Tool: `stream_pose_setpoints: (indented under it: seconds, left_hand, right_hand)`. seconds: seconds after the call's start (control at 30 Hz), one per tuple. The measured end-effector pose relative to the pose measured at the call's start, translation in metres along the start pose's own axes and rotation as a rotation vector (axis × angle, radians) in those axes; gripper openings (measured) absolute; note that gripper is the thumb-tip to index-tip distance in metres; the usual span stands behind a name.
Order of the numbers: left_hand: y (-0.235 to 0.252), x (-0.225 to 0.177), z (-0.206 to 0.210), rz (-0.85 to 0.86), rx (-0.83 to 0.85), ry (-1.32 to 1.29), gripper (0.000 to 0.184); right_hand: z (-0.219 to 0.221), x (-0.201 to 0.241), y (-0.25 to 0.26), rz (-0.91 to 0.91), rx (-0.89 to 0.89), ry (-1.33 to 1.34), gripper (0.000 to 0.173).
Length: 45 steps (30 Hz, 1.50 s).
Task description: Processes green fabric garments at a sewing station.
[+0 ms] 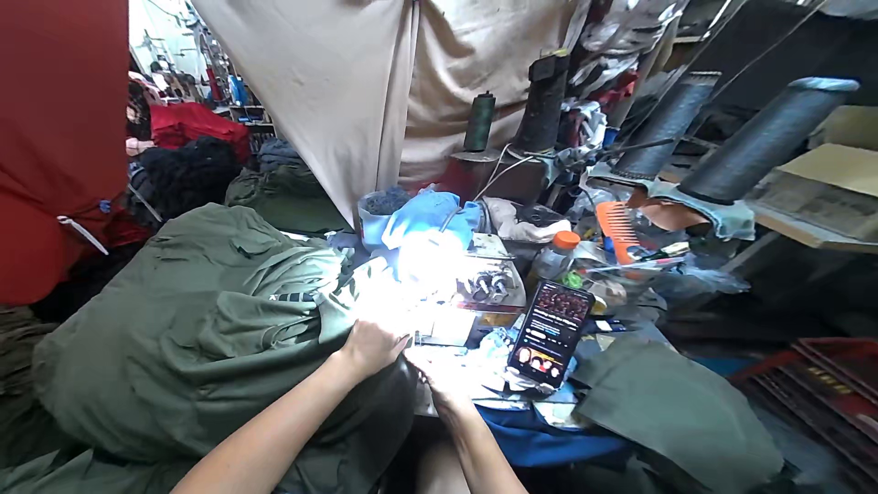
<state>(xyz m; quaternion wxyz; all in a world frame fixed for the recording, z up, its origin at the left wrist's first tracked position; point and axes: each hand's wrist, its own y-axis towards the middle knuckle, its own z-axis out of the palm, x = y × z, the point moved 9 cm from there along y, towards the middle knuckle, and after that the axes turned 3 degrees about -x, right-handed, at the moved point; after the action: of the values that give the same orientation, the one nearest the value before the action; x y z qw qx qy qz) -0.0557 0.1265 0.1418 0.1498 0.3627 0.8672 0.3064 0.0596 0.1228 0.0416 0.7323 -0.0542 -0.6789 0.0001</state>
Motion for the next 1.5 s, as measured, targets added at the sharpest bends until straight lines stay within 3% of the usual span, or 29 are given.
stream_pose_setpoints:
  seconds: [0.07,0.2,0.3,0.37,0.47,0.57,0.67,0.87,1.0,1.03,1.13,1.2,1.33,1.5]
  left_hand:
    - [0.016,0.007,0.005,-0.064,0.069,-0.014,0.018]
    - [0.023,0.016,-0.013,-0.016,0.001,-0.049,0.021]
    - [-0.018,0.002,-0.045,0.18,-0.315,-0.056,0.027]
    - [-0.05,0.003,-0.037,0.29,-0.274,-0.078,0.021]
    - [-0.06,0.05,-0.011,0.142,-0.156,-0.05,0.031]
    - [-0.039,0.094,-0.005,-0.102,-0.037,-0.232,0.039]
    - [-0.018,0.105,-0.005,-0.278,0.12,-0.401,0.03]
    - [-0.002,0.074,-0.016,-0.262,0.217,-0.309,0.021]
    - [-0.018,0.034,-0.032,-0.435,0.314,-0.956,0.011]
    - [-0.023,0.037,-0.036,-0.456,0.243,-0.985,0.011]
    - [-0.033,0.067,-0.059,-0.341,-0.122,-0.526,0.014]
    - [-0.035,0.07,-0.061,-0.192,-0.221,-0.352,0.012]
    - [-0.022,0.068,-0.023,-0.113,-0.092,-0.18,0.022]
    - [0.006,0.092,-0.002,-0.399,0.104,-0.247,0.024]
  right_hand:
    - [0.001,0.01,0.009,0.003,-0.026,0.007,0.009]
    - [-0.001,0.015,0.016,0.007,-0.068,0.016,0.009]
    - [-0.003,0.008,0.0,-0.007,-0.029,-0.002,0.01]
    - [-0.005,0.002,-0.014,-0.05,-0.006,0.022,0.014]
    - [-0.009,-0.01,-0.029,-0.036,-0.011,0.042,0.014]
    - [-0.005,-0.019,-0.033,-0.014,0.006,0.058,0.013]
    - [-0.004,-0.02,-0.036,-0.011,0.021,0.061,0.014]
    - [-0.006,-0.015,-0.037,-0.039,0.016,0.071,0.011]
    - [-0.012,-0.016,-0.037,-0.019,0.013,0.102,0.012]
    - [-0.013,-0.018,-0.037,-0.004,0.013,0.105,0.013]
    - [-0.014,-0.02,-0.035,-0.006,0.015,0.102,0.014]
    - [-0.014,-0.021,-0.035,0.012,0.015,0.096,0.015]
    - [-0.014,-0.025,-0.037,0.032,-0.01,0.103,0.014]
    - [-0.016,-0.028,-0.041,0.054,-0.044,0.131,0.016]
